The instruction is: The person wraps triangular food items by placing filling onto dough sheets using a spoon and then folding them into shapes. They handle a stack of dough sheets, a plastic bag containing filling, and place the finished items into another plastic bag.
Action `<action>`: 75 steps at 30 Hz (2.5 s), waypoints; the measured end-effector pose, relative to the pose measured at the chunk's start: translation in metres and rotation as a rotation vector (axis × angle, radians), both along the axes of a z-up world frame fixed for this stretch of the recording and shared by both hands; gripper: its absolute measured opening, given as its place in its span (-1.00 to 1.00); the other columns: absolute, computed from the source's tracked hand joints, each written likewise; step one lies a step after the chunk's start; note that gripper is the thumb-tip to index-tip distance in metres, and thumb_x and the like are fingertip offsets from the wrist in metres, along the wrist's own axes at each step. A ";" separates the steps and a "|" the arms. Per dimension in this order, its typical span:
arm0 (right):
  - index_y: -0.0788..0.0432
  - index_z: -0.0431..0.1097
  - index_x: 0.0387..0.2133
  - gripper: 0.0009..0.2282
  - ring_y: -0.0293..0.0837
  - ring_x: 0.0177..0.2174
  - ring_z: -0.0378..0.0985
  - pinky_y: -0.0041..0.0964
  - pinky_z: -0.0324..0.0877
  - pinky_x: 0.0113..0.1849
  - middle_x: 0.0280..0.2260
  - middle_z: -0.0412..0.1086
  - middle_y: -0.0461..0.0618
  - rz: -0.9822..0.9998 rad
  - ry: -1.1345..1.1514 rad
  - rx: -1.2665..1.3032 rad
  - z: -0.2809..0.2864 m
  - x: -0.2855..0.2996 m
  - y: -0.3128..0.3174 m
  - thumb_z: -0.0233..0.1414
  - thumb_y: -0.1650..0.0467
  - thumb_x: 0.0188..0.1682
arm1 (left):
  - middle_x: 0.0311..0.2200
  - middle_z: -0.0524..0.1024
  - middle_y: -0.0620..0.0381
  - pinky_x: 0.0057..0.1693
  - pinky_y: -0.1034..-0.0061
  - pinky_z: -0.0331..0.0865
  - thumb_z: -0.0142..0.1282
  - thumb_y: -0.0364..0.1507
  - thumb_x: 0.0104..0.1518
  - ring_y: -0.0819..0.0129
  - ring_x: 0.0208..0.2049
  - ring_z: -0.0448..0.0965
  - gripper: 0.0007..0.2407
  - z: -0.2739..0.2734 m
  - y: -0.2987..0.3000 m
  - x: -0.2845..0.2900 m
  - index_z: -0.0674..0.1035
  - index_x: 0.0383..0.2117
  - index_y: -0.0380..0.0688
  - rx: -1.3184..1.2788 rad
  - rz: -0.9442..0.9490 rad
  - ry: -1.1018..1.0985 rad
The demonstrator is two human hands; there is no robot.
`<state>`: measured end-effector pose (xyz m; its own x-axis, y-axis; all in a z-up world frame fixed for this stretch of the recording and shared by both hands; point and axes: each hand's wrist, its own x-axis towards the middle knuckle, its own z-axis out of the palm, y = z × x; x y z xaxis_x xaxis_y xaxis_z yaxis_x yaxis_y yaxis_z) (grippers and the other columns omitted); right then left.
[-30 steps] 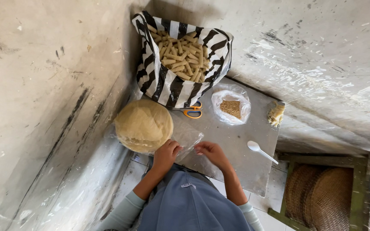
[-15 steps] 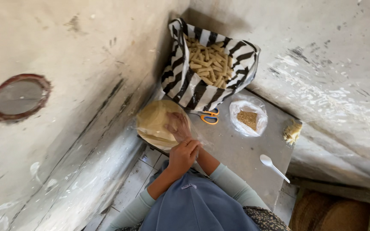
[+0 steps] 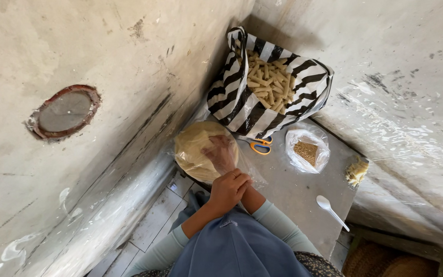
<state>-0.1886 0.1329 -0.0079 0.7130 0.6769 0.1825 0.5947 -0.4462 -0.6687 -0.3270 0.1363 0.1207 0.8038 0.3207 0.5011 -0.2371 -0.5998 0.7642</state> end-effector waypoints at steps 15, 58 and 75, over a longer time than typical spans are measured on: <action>0.24 0.29 0.11 -0.26 0.11 -0.09 0.42 0.06 0.31 -0.03 -0.03 0.34 0.17 -0.081 -0.008 0.055 -0.030 0.020 -0.002 0.40 0.13 -0.30 | -0.36 0.56 0.16 -0.27 0.41 0.46 0.21 -0.39 0.18 0.25 -0.36 0.61 -0.90 -0.007 0.014 -0.005 0.65 -0.29 -0.12 -0.024 -0.040 -0.040; 0.25 0.43 0.01 -0.58 -0.17 -0.18 0.57 -0.26 0.48 -0.13 -0.16 0.57 0.02 -0.213 0.594 -0.069 0.036 -0.003 -0.288 0.25 0.39 -0.14 | -0.41 0.53 0.16 -0.16 0.29 0.31 0.21 -0.39 0.18 0.18 -0.32 0.50 -0.92 -0.024 -0.007 0.021 0.62 -0.35 -0.09 -0.019 -0.117 0.041; 0.14 0.41 0.02 -0.71 0.14 0.07 0.42 0.02 0.33 0.08 0.02 0.44 0.11 0.043 -0.115 -0.005 0.079 -0.009 -0.158 0.11 0.46 0.01 | -0.05 0.51 0.11 -0.02 0.45 0.38 0.14 -0.15 0.13 0.34 -0.09 0.52 -0.53 -0.169 0.030 -0.051 0.42 0.06 -0.21 -1.490 0.280 0.567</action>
<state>-0.1981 -0.0246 0.0716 0.6577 0.7079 0.2576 0.6861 -0.4218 -0.5927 -0.3782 0.1666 -0.0486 0.6033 0.3861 -0.6978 0.2468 0.7416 0.6238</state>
